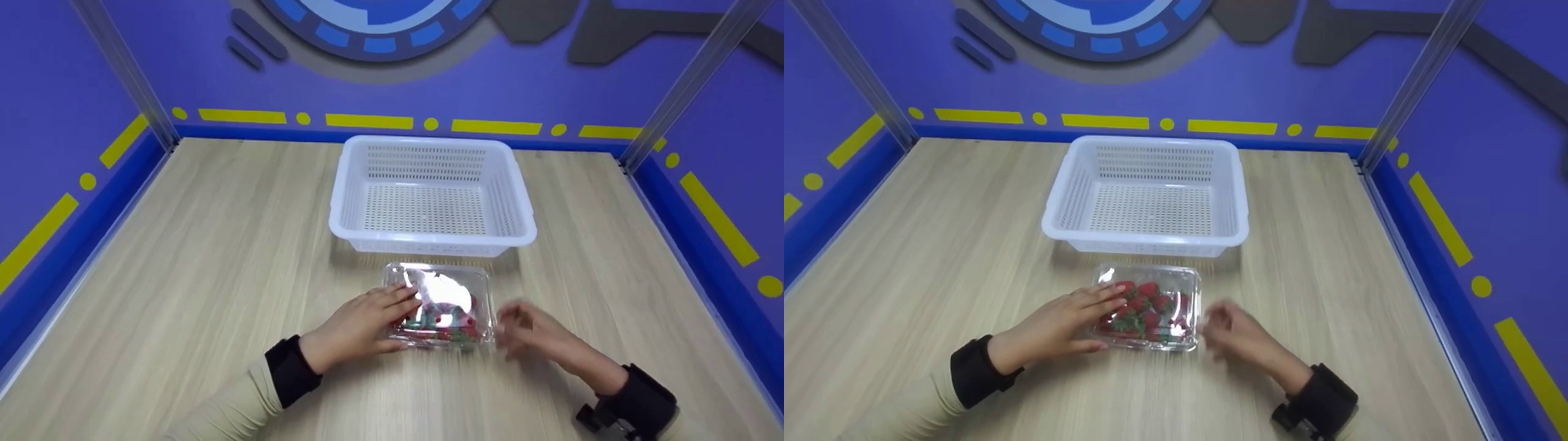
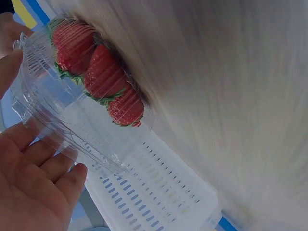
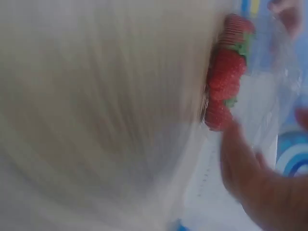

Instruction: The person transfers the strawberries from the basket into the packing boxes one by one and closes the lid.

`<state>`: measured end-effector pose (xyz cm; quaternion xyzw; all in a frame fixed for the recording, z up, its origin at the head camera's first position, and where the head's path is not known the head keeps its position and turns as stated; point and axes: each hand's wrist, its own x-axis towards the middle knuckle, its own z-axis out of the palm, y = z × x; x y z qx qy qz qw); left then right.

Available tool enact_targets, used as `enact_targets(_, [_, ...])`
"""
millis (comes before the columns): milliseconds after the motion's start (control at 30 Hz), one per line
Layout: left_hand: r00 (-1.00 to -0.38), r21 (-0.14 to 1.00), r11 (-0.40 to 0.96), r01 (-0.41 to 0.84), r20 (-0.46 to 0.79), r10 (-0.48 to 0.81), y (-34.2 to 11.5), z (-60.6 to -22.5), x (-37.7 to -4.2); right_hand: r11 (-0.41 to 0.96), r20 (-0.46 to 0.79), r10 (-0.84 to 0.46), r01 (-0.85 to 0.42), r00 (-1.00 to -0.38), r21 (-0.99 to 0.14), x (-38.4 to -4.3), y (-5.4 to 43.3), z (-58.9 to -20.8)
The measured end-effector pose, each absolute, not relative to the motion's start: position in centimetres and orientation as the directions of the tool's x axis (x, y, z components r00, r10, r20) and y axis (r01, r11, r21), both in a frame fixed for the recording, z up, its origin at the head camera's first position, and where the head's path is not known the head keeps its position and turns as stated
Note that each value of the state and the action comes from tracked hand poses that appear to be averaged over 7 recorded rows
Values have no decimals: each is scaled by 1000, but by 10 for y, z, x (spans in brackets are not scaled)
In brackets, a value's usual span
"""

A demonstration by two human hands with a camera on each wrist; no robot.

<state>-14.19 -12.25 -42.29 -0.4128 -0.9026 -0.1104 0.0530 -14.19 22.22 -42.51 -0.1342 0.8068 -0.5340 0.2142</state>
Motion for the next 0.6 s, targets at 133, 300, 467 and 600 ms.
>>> enact_targets(133, [-659, 171, 636, 753, 192, 728, -121, -423, -141, 249, -391, -655, 304, -647, -920, -140, 228, -432])
enact_targets(300, [-657, 174, 633, 754, 210, 724, -122, -425, -140, 62, -368, -708, 466, -603, -883, -138, 221, -437])
enact_targets(467, [-665, 188, 638, 747, 214, 716, -122, -428, -138, 49, -390, -651, 477, -651, -878, -136, 217, -438])
enact_targets(600, [-672, 197, 643, 740, 201, 713, -122, -428, -138, 61, -397, -621, 463, -676, -884, -136, 216, -438])
